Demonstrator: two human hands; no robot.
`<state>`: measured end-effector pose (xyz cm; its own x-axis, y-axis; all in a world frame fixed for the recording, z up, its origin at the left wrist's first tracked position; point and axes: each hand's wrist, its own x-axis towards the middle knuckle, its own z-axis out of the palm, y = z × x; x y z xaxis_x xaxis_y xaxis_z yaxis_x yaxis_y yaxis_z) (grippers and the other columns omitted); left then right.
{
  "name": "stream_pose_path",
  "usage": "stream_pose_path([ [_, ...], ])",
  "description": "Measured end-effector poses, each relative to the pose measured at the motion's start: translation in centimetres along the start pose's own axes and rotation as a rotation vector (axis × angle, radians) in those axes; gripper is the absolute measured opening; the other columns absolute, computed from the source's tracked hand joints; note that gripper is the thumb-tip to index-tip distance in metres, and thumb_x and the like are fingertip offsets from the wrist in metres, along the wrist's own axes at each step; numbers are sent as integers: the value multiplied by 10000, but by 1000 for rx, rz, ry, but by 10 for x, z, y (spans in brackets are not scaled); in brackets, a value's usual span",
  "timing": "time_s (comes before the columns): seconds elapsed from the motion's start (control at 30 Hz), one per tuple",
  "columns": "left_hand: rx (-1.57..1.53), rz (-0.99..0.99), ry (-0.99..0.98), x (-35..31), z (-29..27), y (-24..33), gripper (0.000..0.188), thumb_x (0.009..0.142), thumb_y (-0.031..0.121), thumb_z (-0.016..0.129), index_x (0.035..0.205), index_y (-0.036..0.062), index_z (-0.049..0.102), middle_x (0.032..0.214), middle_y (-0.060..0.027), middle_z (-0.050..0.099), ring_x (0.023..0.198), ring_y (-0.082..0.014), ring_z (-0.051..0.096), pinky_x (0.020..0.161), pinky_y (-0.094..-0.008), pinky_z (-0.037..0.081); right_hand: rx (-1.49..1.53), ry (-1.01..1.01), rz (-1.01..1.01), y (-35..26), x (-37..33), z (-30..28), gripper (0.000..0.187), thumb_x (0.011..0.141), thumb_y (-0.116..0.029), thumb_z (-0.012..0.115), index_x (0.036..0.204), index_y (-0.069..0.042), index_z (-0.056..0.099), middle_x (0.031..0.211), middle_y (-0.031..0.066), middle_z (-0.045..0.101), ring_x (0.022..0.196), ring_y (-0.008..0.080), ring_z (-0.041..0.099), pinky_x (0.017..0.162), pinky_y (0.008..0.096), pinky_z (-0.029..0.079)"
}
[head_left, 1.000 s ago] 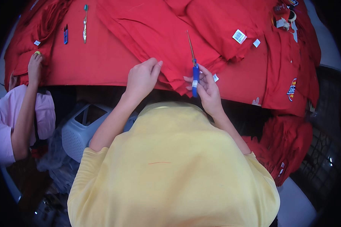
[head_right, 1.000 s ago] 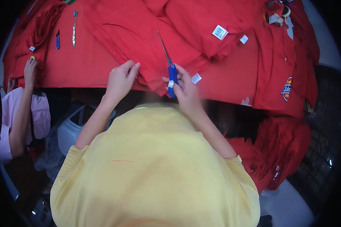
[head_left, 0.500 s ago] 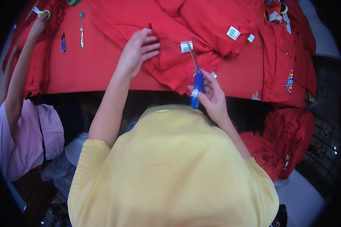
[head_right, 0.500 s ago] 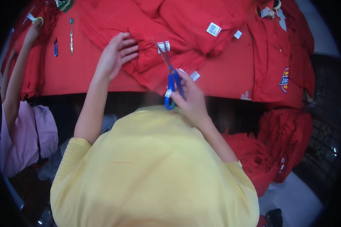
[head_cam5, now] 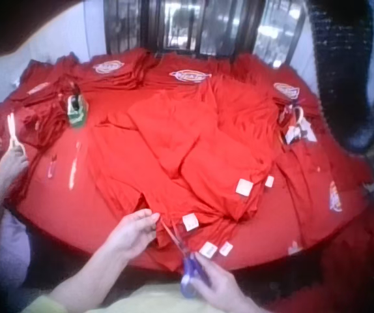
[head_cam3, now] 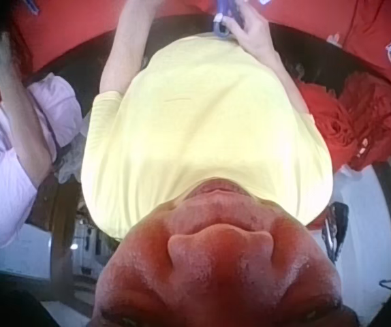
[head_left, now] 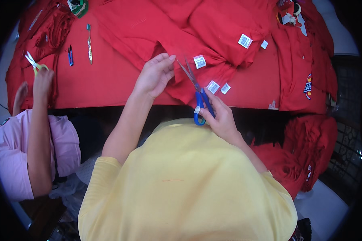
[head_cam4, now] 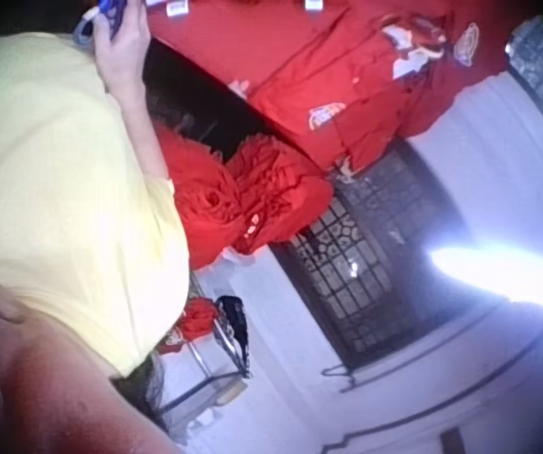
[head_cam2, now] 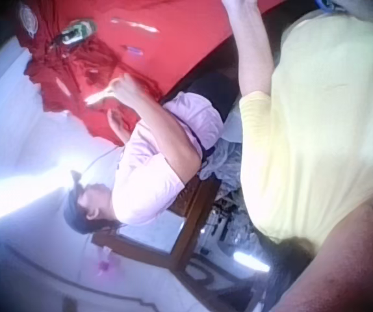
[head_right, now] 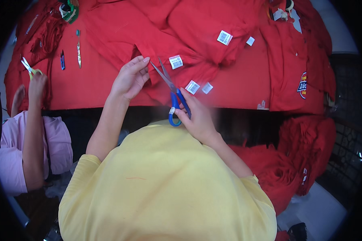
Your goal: The person uses scissors to trim excess threads and labels from several red shirts on a table.
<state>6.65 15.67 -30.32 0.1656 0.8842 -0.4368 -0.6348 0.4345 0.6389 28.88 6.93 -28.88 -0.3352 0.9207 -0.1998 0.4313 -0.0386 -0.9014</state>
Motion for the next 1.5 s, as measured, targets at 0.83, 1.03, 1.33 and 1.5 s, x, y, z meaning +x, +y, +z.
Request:
stream_pose_path([
  [0.83, 81, 88, 35, -24, 34, -1, 250, 850, -33, 550, 1089, 37, 568, 986, -58, 616, 892, -140, 622, 722, -270, 546, -163, 154, -231, -1, -7, -2, 592, 860, -77, 596, 1384, 12, 334, 885, 123, 540, 684, 191, 541, 624, 302, 454],
  [1.03, 149, 89, 26, -25, 36, -1, 259, 846, -38, 558, 1096, 29, 572, 995, -65, 618, 894, -145, 624, 745, -281, 548, -151, 135, -272, -3, -6, -4, 607, 861, -79, 599, 1393, 8, 321, 887, 118, 542, 678, 185, 538, 620, 293, 450],
  [1.33, 171, 41, -34, -32, 46, -1, 296, 846, -36, 565, 1138, 10, 562, 1050, -85, 620, 953, -174, 626, 794, -305, 545, -56, 108, -234, -5, -9, -7, 599, 857, -67, 596, 1390, 4, 332, 914, 127, 542, 718, 192, 543, 670, 297, 454],
  [1.5, 151, 57, -44, -32, 47, -5, 306, 843, -32, 576, 1146, 9, 561, 1054, -84, 622, 948, -179, 631, 808, -315, 543, -71, 98, -227, -7, -10, -10, 579, 865, -69, 578, 1387, 4, 338, 911, 132, 540, 746, 199, 554, 695, 305, 456],
])
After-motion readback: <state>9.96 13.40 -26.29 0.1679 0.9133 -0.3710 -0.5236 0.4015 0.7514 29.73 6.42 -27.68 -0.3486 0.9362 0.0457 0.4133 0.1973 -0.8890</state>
